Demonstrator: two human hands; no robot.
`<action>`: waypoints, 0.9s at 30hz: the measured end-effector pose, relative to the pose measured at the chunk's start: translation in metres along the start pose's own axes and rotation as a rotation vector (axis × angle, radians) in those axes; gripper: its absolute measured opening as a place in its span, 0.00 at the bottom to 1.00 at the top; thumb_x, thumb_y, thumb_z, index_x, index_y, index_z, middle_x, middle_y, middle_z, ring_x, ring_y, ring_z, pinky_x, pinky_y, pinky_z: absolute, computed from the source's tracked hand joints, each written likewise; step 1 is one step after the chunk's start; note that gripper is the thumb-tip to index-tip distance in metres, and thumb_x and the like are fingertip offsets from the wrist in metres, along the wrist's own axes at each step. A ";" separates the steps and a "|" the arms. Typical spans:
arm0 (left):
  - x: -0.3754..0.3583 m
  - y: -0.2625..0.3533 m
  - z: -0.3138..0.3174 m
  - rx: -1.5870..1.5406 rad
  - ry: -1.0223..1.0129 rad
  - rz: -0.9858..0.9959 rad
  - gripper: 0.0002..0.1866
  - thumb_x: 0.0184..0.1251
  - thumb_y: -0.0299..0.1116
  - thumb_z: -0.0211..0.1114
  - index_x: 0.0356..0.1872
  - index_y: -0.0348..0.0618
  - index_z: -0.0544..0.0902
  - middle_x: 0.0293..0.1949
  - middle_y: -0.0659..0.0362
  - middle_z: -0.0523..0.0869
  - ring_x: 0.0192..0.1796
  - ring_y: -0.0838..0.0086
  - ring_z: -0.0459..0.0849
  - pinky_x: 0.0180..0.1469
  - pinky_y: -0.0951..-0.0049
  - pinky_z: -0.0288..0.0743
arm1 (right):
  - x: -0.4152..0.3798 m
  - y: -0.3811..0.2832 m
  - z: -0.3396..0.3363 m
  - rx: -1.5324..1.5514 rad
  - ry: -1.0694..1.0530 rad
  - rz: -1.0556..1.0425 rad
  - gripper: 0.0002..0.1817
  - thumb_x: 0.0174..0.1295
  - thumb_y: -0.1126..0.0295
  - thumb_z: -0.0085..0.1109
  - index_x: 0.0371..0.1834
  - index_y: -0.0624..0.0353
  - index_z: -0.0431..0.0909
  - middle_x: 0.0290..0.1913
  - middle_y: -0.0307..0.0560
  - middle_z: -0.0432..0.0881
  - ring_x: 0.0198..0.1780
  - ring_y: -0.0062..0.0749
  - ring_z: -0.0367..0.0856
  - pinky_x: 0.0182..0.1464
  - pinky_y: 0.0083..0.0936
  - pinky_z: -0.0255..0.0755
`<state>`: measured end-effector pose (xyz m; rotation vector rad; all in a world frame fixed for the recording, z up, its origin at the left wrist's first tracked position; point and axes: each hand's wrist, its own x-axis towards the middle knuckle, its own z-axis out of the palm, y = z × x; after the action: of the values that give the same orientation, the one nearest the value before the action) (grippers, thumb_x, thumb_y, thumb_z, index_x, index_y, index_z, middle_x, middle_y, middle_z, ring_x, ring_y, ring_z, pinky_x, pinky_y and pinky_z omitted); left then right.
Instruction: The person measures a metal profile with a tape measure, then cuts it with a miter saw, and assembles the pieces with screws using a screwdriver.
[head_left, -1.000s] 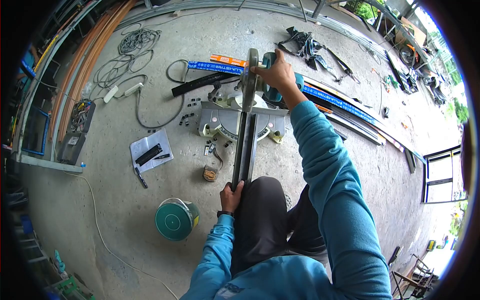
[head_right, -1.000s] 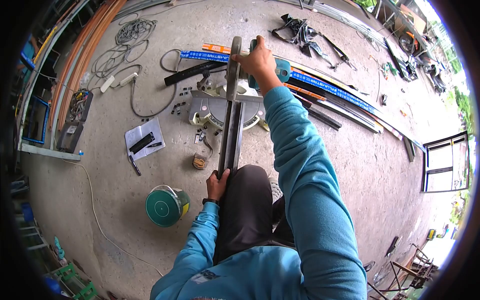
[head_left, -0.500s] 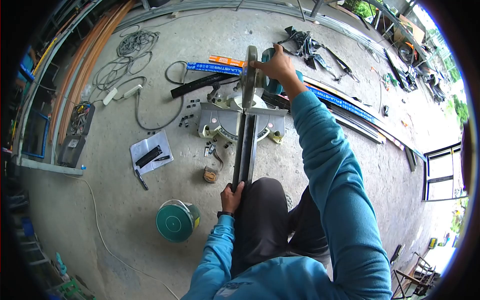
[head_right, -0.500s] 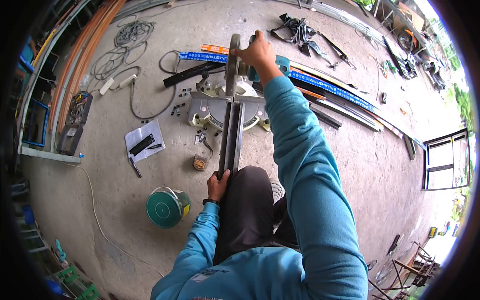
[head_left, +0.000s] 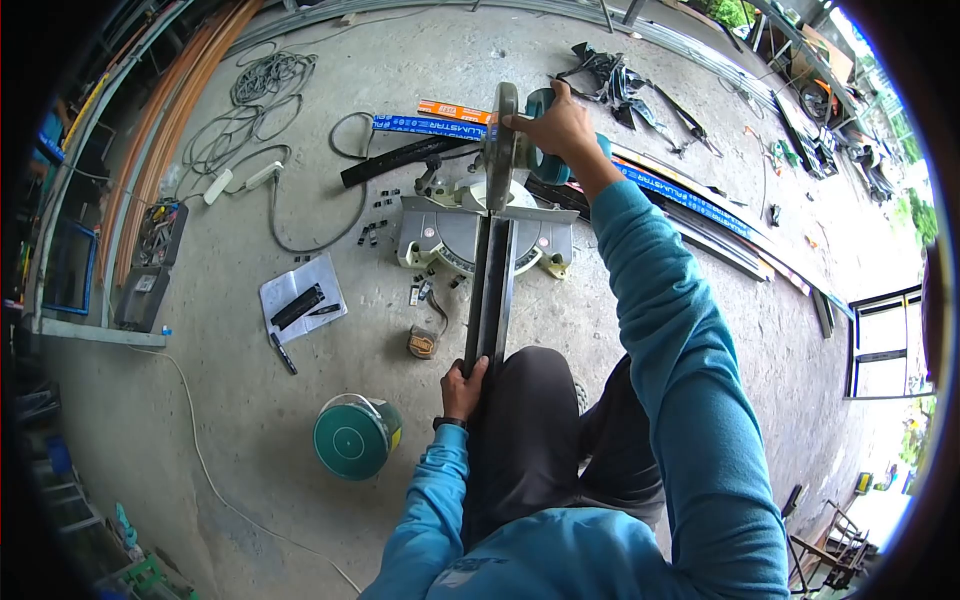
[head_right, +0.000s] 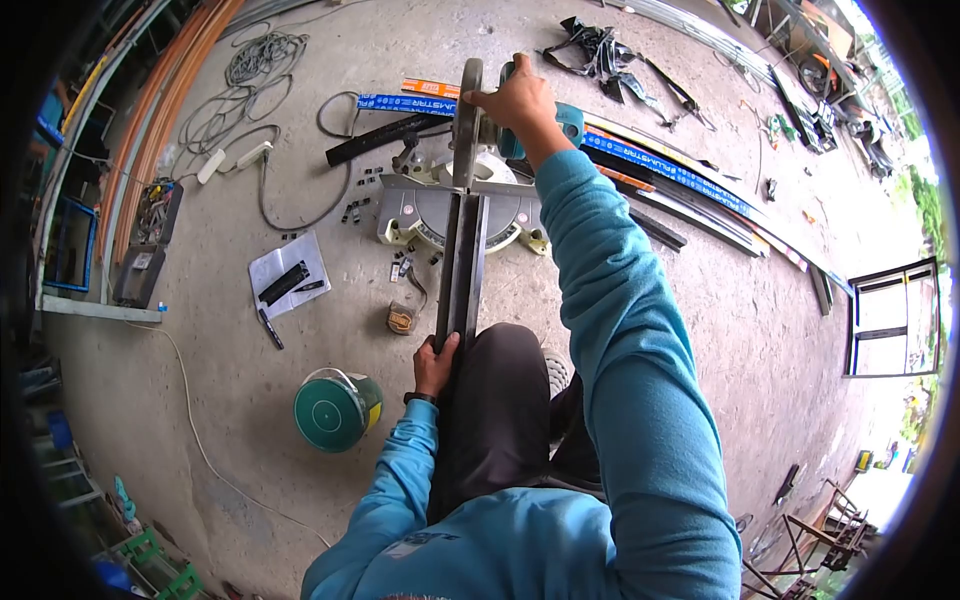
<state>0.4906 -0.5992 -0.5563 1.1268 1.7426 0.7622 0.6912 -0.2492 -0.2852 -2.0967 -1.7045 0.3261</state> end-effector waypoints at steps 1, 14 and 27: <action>0.000 0.001 0.000 -0.003 0.000 0.004 0.36 0.64 0.64 0.67 0.39 0.29 0.84 0.35 0.36 0.88 0.42 0.41 0.89 0.44 0.54 0.80 | 0.000 0.000 0.001 0.002 0.000 -0.001 0.63 0.45 0.37 0.81 0.78 0.60 0.56 0.61 0.65 0.82 0.63 0.56 0.82 0.64 0.40 0.77; -0.003 0.002 0.000 0.009 0.004 0.023 0.36 0.65 0.63 0.67 0.39 0.29 0.85 0.35 0.35 0.88 0.41 0.41 0.89 0.43 0.53 0.80 | -0.008 0.000 0.001 0.023 -0.001 -0.004 0.64 0.45 0.38 0.81 0.79 0.61 0.55 0.60 0.65 0.83 0.62 0.55 0.83 0.63 0.38 0.78; -0.001 -0.002 0.003 0.031 0.006 0.014 0.35 0.65 0.62 0.68 0.39 0.29 0.84 0.35 0.35 0.88 0.41 0.41 0.89 0.43 0.53 0.80 | -0.011 0.001 0.002 0.008 0.020 -0.028 0.63 0.45 0.37 0.80 0.78 0.63 0.57 0.61 0.65 0.83 0.63 0.55 0.82 0.64 0.38 0.77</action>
<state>0.4930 -0.6010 -0.5587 1.1595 1.7591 0.7498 0.6890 -0.2601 -0.2886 -2.0610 -1.7165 0.3019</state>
